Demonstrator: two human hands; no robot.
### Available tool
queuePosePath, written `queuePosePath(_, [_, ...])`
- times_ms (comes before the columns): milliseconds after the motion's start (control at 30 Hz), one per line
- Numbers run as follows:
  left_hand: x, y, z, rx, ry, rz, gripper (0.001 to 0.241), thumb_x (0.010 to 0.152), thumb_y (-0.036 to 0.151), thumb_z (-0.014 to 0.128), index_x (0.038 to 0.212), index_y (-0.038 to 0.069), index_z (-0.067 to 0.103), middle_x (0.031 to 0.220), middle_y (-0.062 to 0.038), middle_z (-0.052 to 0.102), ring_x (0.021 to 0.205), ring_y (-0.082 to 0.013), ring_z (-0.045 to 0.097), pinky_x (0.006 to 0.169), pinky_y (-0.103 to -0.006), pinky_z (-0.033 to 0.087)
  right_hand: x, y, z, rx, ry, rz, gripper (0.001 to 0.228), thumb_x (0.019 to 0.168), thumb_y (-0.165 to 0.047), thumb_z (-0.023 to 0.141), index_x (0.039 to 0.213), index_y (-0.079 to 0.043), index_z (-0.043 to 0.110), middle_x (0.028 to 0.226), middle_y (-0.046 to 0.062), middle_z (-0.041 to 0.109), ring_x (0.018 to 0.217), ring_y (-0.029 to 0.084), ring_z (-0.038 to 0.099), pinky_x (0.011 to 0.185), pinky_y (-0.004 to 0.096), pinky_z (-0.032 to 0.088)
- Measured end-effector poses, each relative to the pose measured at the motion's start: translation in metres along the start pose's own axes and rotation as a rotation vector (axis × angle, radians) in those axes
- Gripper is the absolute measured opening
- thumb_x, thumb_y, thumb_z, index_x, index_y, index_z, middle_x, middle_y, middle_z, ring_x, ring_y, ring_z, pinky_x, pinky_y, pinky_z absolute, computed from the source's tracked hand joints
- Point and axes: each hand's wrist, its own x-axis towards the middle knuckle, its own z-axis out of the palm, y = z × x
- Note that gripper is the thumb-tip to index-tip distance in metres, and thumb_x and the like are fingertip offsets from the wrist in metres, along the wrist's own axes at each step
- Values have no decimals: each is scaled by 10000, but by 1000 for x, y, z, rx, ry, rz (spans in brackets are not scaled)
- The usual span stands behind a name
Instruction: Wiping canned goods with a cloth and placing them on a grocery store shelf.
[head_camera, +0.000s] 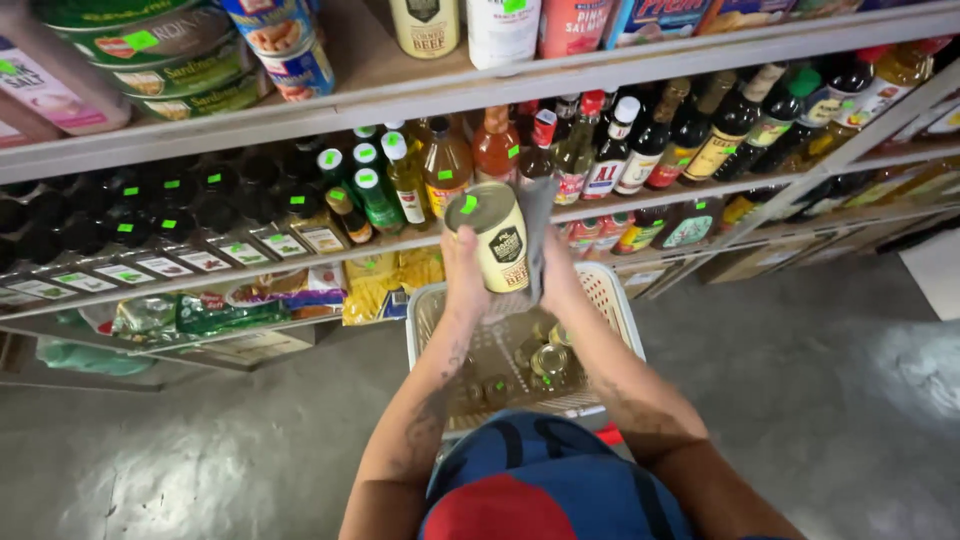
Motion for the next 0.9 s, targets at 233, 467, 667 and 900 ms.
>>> queuePosePath(233, [5,3,5,7,39,280,753,969,592,553,1317,-73,600,1281,-321,593,1181,-375,591,1073,-527,444,-38,-21,21,-920,-163,-977,778,974,-234,678,1623,-114,266,1561,352,354,1380,554,435,1088,662,423])
queuePosePath(467, [43,-47,-8,-221,-58,484,760,891,686,567,1254,21,627,1145,-120,656,1046,-156,603,981,-381,527,20,14,-11,355,-104,106,467,925,-530,663,1221,-175,731,1248,182,710,1150,360,690,1028,571,535])
queuePosePath(667, [40,-31,-16,73,-139,910,923,654,698,777,1201,-27,610,1103,-226,674,1128,-253,622,1042,-461,484,-7,34,-2,280,49,-186,326,1070,-313,532,1271,-99,673,1286,160,685,1187,249,643,1082,483,504])
queuePosePath(900, [24,27,-19,-127,-219,758,949,771,676,795,1351,-27,531,1302,-122,565,1210,-163,504,1104,-403,454,31,-28,-47,-925,-124,-1014,371,834,-75,748,1173,-226,736,1430,109,503,1357,331,520,1164,450,404])
